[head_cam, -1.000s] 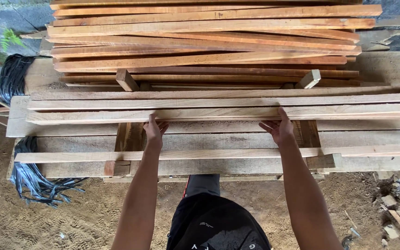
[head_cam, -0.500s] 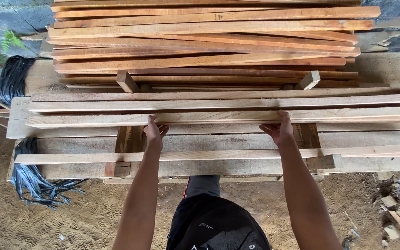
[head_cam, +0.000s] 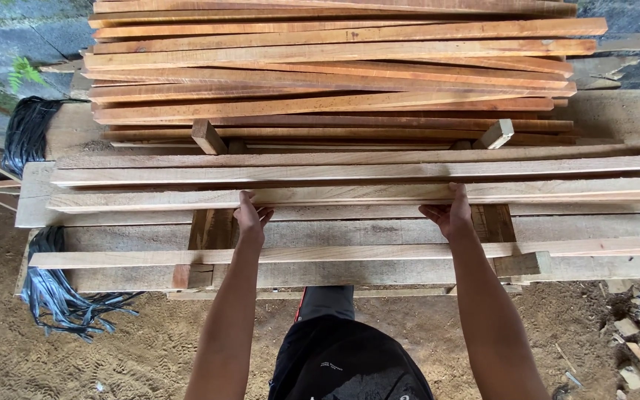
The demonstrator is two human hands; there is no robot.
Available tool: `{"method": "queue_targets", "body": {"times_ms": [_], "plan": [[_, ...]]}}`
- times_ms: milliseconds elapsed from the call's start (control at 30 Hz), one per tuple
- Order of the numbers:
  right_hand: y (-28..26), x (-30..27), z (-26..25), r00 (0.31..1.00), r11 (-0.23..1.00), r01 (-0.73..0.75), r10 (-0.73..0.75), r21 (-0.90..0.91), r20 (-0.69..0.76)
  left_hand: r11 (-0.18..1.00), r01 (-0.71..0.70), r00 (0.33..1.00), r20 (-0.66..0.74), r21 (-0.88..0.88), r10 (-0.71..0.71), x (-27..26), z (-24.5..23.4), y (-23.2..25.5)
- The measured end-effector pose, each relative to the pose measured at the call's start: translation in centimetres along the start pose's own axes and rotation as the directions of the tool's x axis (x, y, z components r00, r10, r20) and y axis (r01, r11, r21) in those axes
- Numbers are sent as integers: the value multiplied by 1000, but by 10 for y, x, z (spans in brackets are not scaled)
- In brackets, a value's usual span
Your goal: Organizing thin wooden planks into a stack and securing them with ties.
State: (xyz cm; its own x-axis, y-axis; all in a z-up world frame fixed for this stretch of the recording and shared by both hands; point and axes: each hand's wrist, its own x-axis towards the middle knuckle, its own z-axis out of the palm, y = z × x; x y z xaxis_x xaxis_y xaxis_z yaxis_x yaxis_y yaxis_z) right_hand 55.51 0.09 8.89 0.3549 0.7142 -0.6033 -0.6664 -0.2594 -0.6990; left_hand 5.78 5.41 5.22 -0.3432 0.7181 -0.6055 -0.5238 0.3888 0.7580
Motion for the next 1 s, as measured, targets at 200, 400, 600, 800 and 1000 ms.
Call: {"method": "queue_targets", "body": {"times_ms": [200, 400, 600, 800, 1000], "plan": [[2, 11, -10, 999, 997, -31, 32, 76, -13, 999, 0, 999, 45, -32, 2, -19, 5, 17], [6, 55, -22, 700, 913, 335, -407, -233, -586, 972, -65, 949, -288, 227, 131, 5, 14, 3], [-28, -52, 65, 596, 488, 638, -803, -595, -20, 696, -429, 787, -140, 576, 601, 3, 19, 16], [-31, -24, 37, 720, -34, 478, -557, -877, 414, 241, -632, 586, 250, 737, 770, -31, 5, 32], [-36, -68, 50, 573, -336, 585, -473, -738, 670, -261, -682, 375, 633, 683, 677, -29, -11, 47]]}}
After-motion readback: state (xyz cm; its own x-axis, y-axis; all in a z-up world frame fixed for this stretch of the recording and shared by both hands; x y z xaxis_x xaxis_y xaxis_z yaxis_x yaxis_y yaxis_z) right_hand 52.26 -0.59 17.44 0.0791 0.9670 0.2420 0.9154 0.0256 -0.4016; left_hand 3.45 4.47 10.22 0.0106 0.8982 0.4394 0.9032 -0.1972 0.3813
